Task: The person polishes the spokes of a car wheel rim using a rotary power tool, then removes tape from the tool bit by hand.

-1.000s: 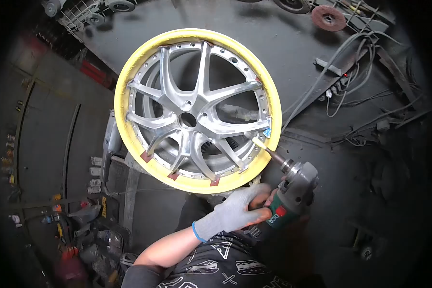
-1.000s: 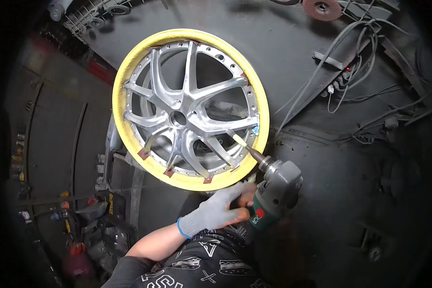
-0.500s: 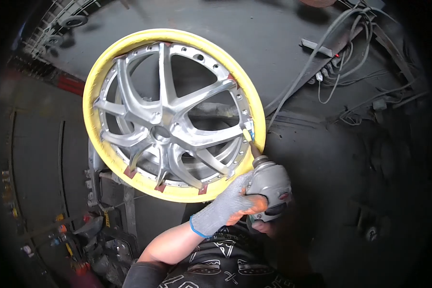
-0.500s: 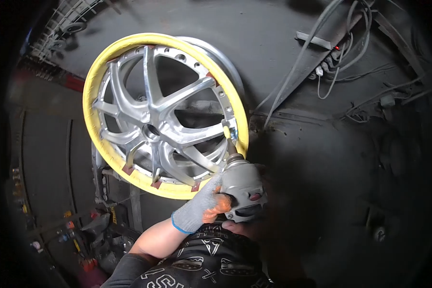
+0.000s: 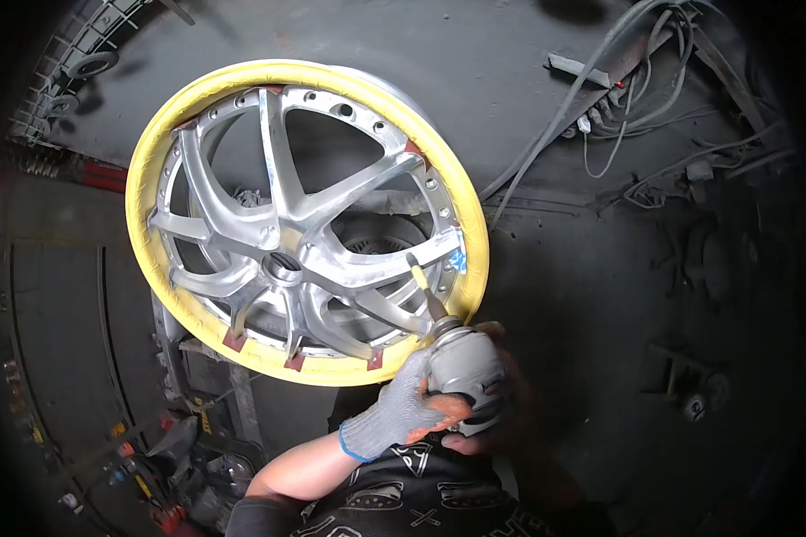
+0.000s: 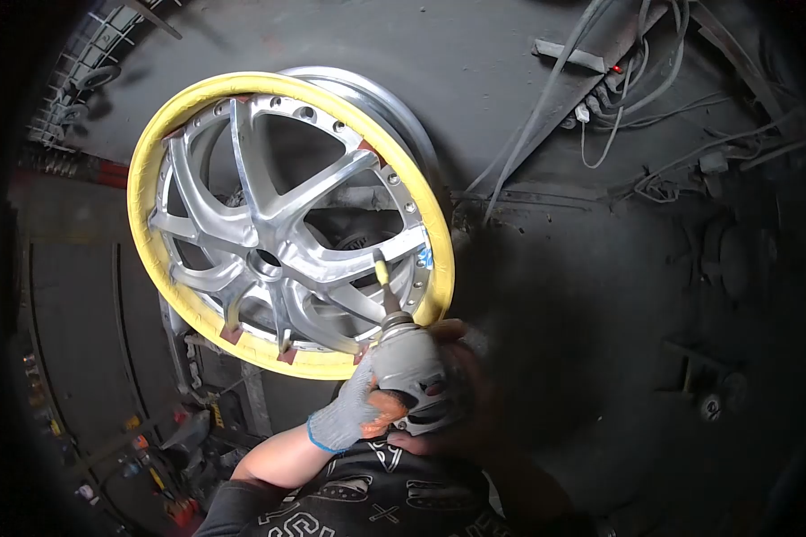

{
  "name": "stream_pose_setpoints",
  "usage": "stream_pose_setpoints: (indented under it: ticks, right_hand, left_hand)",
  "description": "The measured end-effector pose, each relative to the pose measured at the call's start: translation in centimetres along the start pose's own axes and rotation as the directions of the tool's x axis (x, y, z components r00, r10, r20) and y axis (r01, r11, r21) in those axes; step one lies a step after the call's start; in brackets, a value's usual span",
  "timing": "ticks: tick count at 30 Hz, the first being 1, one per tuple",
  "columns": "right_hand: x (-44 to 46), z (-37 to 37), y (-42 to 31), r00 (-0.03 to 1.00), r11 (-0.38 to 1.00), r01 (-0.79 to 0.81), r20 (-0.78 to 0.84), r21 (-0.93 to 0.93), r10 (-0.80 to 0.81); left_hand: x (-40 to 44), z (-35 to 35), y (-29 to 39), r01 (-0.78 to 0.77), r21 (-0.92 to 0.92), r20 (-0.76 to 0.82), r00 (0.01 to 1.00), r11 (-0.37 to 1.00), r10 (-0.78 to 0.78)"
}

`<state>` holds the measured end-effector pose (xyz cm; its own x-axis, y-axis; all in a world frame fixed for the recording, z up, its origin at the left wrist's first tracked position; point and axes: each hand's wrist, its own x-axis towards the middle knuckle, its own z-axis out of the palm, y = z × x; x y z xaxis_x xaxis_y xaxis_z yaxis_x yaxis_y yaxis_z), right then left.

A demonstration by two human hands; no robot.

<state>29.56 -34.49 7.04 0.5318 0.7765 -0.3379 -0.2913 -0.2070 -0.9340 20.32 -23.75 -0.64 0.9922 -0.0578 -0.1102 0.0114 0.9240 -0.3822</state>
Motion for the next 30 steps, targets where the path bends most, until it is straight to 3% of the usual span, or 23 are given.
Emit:
stream_pose_setpoints:
  ticks: [2,3,5,8,9,11,12,14,15,16,17,18,19,20,24,26,27,30]
  right_hand:
    - [0.2,-0.5,0.6,0.971,0.954,0.238,0.047,-0.184,-0.234]
    - [0.3,-0.8,1.0,0.949,0.919,0.314,0.069,-0.24,-0.307]
    - [0.1,-1.3,2.0,0.978,0.966,0.198,0.093,-0.164,-0.185]
    - [-0.4,-0.4,1.2,0.982,0.981,0.19,-0.006,-0.042,-0.19]
    - [-0.3,-0.1,0.6,0.982,0.981,0.188,-0.011,-0.041,-0.189]
    - [0.1,0.2,-0.3,0.993,0.994,0.111,0.037,-0.011,-0.11]
    - [-0.2,0.1,-0.1,0.993,0.994,0.113,0.032,-0.01,-0.112]
    - [-0.8,-0.3,0.8,0.992,0.992,0.118,-0.03,-0.05,-0.119]
    - [-0.8,-0.5,1.1,0.991,0.991,0.118,-0.051,-0.064,-0.121]
    - [-0.2,-0.9,1.1,0.995,0.996,0.093,-0.017,-0.004,-0.093]
    - [0.0,-1.2,0.9,0.997,0.996,0.081,0.0,0.025,-0.082]
    - [0.5,-1.4,0.4,0.997,0.996,0.069,0.018,0.053,-0.07]
    - [0.8,-0.9,-1.7,0.998,0.998,0.041,0.048,-0.048,-0.039]
    - [1.0,-0.5,-2.8,0.997,0.989,0.017,0.074,-0.148,-0.006]
    - [-0.1,0.1,0.1,0.999,0.99,0.033,0.001,-0.135,-0.033]
    - [-0.1,-0.3,1.3,0.962,0.938,0.27,0.01,-0.217,-0.275]
    - [-0.2,-0.4,1.5,0.936,0.907,0.344,0.015,-0.244,-0.351]
    - [0.0,0.0,0.0,0.967,0.954,0.249,-0.019,-0.168,-0.256]
  left_hand:
    - [-0.1,-2.0,0.3,-0.01,-0.233,0.256,0.964,0.972,0.071]
    - [-0.7,-2.0,1.2,0.052,-0.36,0.131,0.991,0.932,-0.004]
    - [-1.1,-1.8,2.1,0.092,-0.489,0.015,0.995,0.868,-0.097]
    - [-0.8,0.4,1.9,0.213,-0.209,0.097,0.976,0.954,-0.197]
    - [-0.5,4.1,0.9,0.057,-0.121,-0.199,0.977,0.991,-0.081]
    - [-0.4,3.7,0.2,-0.061,0.013,-0.466,0.883,0.998,0.06]
    - [-0.4,-0.7,-0.3,-0.063,-0.055,-0.13,0.99,0.996,0.055]
    - [-0.3,-1.6,0.0,-0.039,-0.123,0.221,0.973,0.992,0.066]
    - [0.0,1.1,0.8,0.011,0.546,-0.049,0.999,0.838,0.019]
    - [-0.3,1.2,1.2,0.083,0.796,-0.167,0.982,0.599,0.086]
    - [-0.6,1.3,1.5,0.226,0.925,-0.282,0.947,0.305,0.152]
    - [-1.7,-1.2,1.5,0.139,0.452,-0.293,0.956,0.881,0.0]
    - [-1.9,-1.8,1.5,0.085,0.092,-0.246,0.967,0.992,-0.06]
    - [-2.1,-2.4,1.4,0.058,-0.287,-0.198,0.973,0.956,-0.119]
    - [-1.7,-2.3,0.8,0.146,-0.222,0.021,0.989,0.964,-0.145]
    - [-1.9,-1.8,0.9,0.164,-0.203,0.076,0.986,0.965,-0.152]
    - [-2.0,-0.9,1.0,0.141,-0.177,-0.006,0.99,0.974,-0.144]
    - [-2.2,2.7,1.6,0.085,-0.084,-0.244,0.964,0.993,-0.103]
